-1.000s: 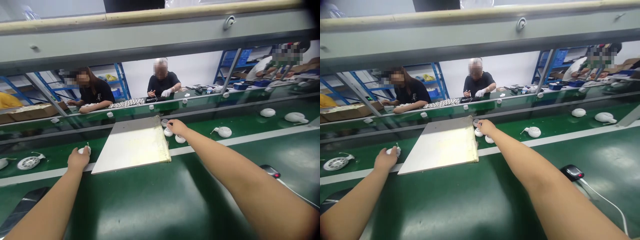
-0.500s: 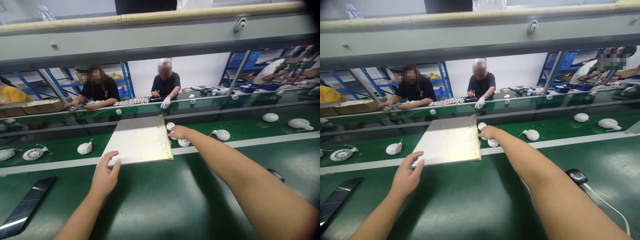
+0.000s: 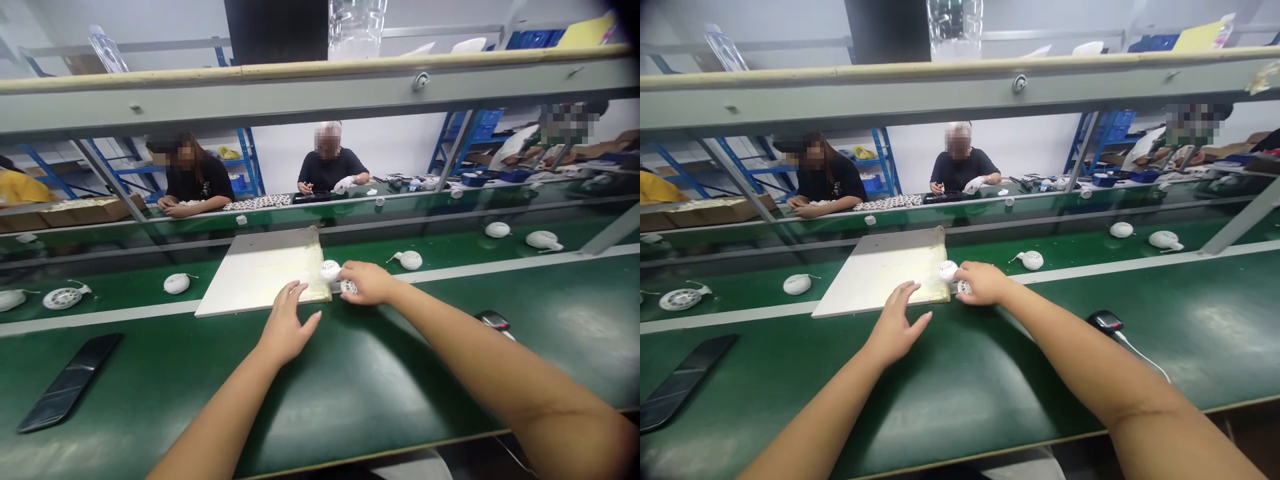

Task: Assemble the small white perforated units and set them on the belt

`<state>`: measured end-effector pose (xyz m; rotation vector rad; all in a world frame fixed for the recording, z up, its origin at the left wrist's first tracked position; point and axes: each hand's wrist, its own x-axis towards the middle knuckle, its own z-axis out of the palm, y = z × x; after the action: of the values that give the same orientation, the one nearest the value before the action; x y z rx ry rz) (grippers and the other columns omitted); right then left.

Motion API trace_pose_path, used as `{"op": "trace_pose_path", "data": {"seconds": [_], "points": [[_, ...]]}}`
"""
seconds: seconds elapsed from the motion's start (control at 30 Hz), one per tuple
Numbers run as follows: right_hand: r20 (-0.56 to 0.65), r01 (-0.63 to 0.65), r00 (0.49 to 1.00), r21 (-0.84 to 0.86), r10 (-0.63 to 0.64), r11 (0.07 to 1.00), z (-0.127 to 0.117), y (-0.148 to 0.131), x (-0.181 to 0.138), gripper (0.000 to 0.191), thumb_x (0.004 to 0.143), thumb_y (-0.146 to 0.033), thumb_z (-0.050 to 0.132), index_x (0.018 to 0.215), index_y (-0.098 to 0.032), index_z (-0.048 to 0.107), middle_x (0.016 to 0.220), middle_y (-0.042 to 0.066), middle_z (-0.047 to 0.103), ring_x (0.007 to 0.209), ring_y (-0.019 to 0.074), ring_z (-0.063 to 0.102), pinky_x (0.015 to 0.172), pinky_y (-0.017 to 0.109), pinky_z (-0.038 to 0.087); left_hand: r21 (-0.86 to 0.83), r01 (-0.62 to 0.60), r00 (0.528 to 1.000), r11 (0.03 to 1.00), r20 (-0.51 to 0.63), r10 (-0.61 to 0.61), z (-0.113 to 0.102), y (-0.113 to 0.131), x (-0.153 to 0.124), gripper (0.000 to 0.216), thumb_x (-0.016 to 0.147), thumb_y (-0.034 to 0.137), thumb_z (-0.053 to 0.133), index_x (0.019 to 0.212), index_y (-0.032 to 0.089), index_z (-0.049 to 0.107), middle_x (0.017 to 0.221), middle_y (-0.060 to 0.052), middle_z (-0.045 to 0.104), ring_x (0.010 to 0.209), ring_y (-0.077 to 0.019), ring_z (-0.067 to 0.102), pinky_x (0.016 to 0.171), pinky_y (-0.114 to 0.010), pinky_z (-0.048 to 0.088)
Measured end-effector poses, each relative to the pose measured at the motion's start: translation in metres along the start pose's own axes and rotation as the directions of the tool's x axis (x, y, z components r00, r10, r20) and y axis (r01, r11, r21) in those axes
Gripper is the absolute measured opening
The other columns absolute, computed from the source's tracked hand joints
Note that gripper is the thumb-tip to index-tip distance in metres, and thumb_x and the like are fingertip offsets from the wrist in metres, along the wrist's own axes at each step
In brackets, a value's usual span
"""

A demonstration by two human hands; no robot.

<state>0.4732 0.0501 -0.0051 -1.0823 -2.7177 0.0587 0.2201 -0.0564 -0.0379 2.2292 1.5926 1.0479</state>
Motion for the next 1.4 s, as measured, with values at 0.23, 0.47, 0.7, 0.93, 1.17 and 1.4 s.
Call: {"op": "trace_pose_path", "data": {"seconds": [0.23,0.47,0.7,0.93,1.17,1.4], "points": [[-0.048,0.248,0.966,-0.081,-0.252,0.965,0.037,-0.037,-0.053,0.046,0.084,-0.040,0.064,0.125,-0.020,0.060,0.123,0.016,0.062,0.105,0.0294,0.061,0.086,0.041,0.049,-0.005,-0.196,0.954,0.981,0.232,0.192,0.037,-0.001,0.000,0.067,0.085,0.024,0.066,0.147,0.024,0.041,0.146,-0.013,0.047,0.133,-0.0298,0.049,0.113,-0.047,0.040],[-0.298,0.217,0.930,-0.024,-0.214,0.976,0.029,-0.031,-0.075,0.053,0.086,-0.047,0.063,0.129,-0.016,0.060,0.132,0.018,0.061,0.120,0.0323,0.055,0.103,0.049,0.042,-0.201,0.174,0.982,0.964,0.108,-0.154,0.016,-0.020,0.000,0.054,0.078,0.037,0.074,0.127,0.019,0.059,0.126,-0.012,0.063,0.114,-0.0309,0.060,0.106,-0.048,0.043],[-0.032,0.110,0.993,-0.007,-0.110,0.994,0.015,-0.043,-0.081,0.058,0.079,-0.054,0.072,0.124,-0.020,0.062,0.119,0.013,0.068,0.108,0.0309,0.062,0.109,0.053,0.034,-0.835,0.398,0.859,0.379,0.196,-0.472,0.025,-0.009,0.024,0.049,0.079,0.043,0.073,0.120,0.018,0.061,0.124,-0.012,0.064,0.099,-0.0210,0.064,0.075,-0.030,0.055],[-0.072,-0.110,0.992,-0.075,0.104,0.991,0.024,-0.040,-0.074,0.064,0.082,-0.050,0.071,0.134,-0.017,0.054,0.126,0.016,0.065,0.117,0.0341,0.059,0.113,0.055,0.029,-0.880,0.379,0.864,0.287,0.224,-0.451,0.032,-0.017,0.009,0.053,0.073,0.041,0.079,0.118,0.018,0.060,0.111,-0.008,0.066,0.089,-0.0164,0.065,0.076,-0.029,0.056],[-0.160,-0.140,0.979,-0.064,0.129,0.988,0.027,-0.034,-0.077,0.068,0.081,-0.048,0.072,0.139,-0.020,0.050,0.141,0.019,0.055,0.130,0.0375,0.051,0.116,0.064,0.023,-0.861,0.383,0.894,0.334,0.254,-0.369,0.027,-0.020,0.009,0.045,0.080,0.046,0.071,0.112,0.018,0.056,0.093,-0.004,0.067,0.072,-0.0146,0.067,0.054,-0.020,0.050],[-0.301,0.106,0.949,0.031,-0.092,0.994,0.006,-0.088,-0.055,0.064,0.082,-0.037,0.072,0.140,-0.022,0.048,0.147,0.015,0.050,0.139,0.0359,0.041,0.119,0.061,0.021,-0.771,0.543,0.820,0.334,0.400,-0.409,0.030,-0.004,0.002,0.064,0.082,0.076,0.052,0.086,0.013,0.063,0.058,-0.002,0.059,0.041,-0.0104,0.050,0.033,-0.020,0.031]]}}
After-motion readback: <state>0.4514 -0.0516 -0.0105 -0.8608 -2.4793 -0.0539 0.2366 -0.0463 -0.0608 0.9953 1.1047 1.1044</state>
